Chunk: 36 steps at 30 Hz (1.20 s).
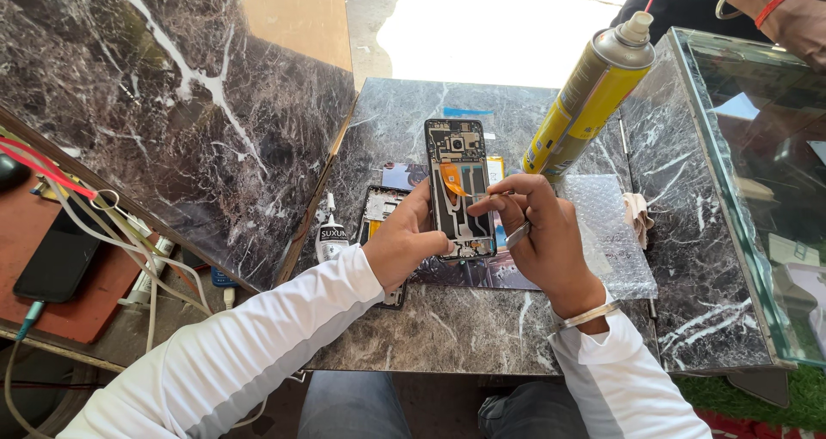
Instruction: The person uses tweezers to lift and reseat a ribbon cable and small connectors on a disassembled smartphone chassis. They briefly handle a cracked phone and a battery, then continue adjusting internal components with tweezers.
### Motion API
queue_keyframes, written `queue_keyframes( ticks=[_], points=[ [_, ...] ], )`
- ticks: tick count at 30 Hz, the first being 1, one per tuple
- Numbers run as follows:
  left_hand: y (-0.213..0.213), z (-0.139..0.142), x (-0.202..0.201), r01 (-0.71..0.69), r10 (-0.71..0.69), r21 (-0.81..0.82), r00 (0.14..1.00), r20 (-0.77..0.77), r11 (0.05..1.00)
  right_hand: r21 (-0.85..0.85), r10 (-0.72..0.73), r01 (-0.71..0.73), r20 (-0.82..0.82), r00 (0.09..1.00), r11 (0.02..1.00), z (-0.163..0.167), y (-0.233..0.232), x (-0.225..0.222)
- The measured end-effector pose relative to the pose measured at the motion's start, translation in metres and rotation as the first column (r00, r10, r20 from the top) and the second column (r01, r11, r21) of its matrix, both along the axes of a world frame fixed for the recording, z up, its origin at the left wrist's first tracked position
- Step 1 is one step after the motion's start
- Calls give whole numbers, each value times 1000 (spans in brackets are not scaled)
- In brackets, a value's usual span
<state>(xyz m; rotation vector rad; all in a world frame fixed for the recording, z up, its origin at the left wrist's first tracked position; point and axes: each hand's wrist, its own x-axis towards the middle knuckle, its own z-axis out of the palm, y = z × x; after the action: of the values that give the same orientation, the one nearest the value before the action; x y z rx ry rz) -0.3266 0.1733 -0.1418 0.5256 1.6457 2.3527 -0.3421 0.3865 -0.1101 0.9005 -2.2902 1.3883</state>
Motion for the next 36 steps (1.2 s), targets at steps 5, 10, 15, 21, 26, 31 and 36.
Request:
queue_keyframes(
  ticks=[5, 10, 15, 21, 26, 31, 36],
  points=[
    [-3, 6, 1, 4, -4, -43, 1000, -16, 999, -87, 236, -244, -91, 967, 966, -1, -3, -1],
    [-1, 6, 4, -11, 11, 6, 999, 44, 1000, 6, 114, -114, -14, 993, 993, 3, -4, 2],
    [-2, 2, 3, -4, 4, 11, 1000, -16, 1000, 44, 52, -49, -78, 996, 998, 7, -11, 3],
    [-1, -2, 3, -24, 23, -24, 1000, -18, 999, 116, 45, -9, -316, 948, 993, 12, -13, 7],
    [0, -4, 2, 17, -17, -2, 999, -45, 1000, 170, -119, 155, -200, 972, 973, 9, -8, 5],
    [1, -5, 3, 11, -11, -2, 1000, -19, 1000, 158, -60, 122, -350, 935, 980, 7, -6, 5],
    [0, -4, 2, -6, 7, -15, 999, 31, 1000, 205, -140, 182, -203, 969, 962, 10, -10, 8]
  ],
)
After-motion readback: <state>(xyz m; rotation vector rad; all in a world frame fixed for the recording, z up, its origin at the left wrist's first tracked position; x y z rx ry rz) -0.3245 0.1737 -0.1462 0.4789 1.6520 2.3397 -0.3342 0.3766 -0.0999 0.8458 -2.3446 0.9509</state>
